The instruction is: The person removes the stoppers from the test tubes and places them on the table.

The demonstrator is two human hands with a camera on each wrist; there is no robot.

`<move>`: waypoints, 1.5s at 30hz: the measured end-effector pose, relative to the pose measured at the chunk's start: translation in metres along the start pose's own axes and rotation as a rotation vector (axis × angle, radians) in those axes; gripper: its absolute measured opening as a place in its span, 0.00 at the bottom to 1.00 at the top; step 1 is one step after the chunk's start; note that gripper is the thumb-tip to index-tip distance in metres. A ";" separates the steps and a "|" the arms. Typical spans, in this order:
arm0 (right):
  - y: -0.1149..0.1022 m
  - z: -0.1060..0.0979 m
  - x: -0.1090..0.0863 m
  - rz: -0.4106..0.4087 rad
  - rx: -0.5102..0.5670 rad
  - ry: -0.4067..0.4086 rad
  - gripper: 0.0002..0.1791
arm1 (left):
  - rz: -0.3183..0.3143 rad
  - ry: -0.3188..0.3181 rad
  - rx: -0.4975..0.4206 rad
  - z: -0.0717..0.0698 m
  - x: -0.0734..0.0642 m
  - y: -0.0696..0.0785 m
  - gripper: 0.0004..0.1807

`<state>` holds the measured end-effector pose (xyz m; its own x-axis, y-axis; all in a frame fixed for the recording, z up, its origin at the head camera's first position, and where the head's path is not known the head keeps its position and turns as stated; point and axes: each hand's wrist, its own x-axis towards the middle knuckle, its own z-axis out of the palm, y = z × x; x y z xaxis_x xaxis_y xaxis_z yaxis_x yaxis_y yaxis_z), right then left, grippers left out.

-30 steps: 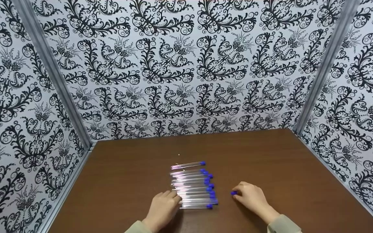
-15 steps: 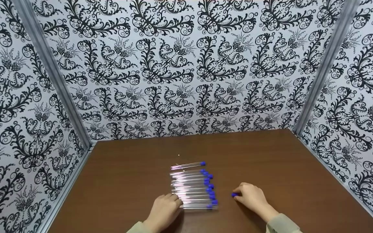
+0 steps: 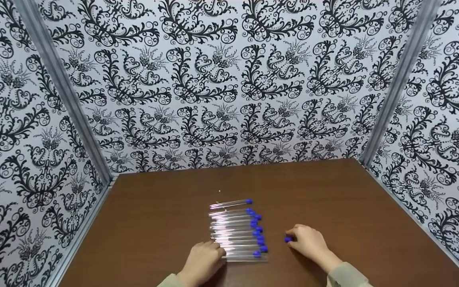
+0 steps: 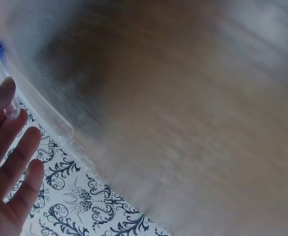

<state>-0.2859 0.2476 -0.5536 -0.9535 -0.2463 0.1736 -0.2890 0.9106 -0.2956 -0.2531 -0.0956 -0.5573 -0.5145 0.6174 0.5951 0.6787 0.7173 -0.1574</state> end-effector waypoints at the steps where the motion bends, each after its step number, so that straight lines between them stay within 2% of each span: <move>1: 0.000 0.000 0.000 0.002 0.004 0.000 0.16 | 0.001 -0.003 -0.001 0.001 0.000 0.000 0.09; 5: -0.001 0.000 -0.001 0.005 0.018 0.016 0.17 | 0.006 -0.025 -0.016 0.002 -0.002 0.000 0.11; 11: -0.003 -0.003 -0.002 -0.003 0.033 0.054 0.17 | -0.011 -0.117 -0.015 -0.001 -0.001 0.002 0.09; 16: -0.010 -0.005 -0.001 -0.020 0.015 0.094 0.16 | -0.024 -0.145 0.011 0.000 0.001 0.002 0.09; 25: -0.027 -0.007 -0.002 -0.131 0.039 0.123 0.13 | -0.028 -0.128 0.036 0.002 0.005 0.002 0.09; 31: -0.036 -0.005 -0.003 -0.206 0.042 0.138 0.10 | -0.045 -0.143 0.027 0.003 0.004 0.002 0.09; 37: -0.042 -0.001 -0.004 -0.244 0.031 0.153 0.08 | -0.052 -0.153 0.012 0.002 0.003 0.003 0.09; 45: -0.050 0.003 -0.007 -0.291 0.053 0.163 0.06 | -0.038 -0.118 0.016 0.003 0.001 0.005 0.08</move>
<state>-0.2647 0.2028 -0.5429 -0.8053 -0.4333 0.4047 -0.5554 0.7901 -0.2593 -0.2520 -0.0900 -0.5599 -0.5984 0.6228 0.5040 0.6495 0.7454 -0.1500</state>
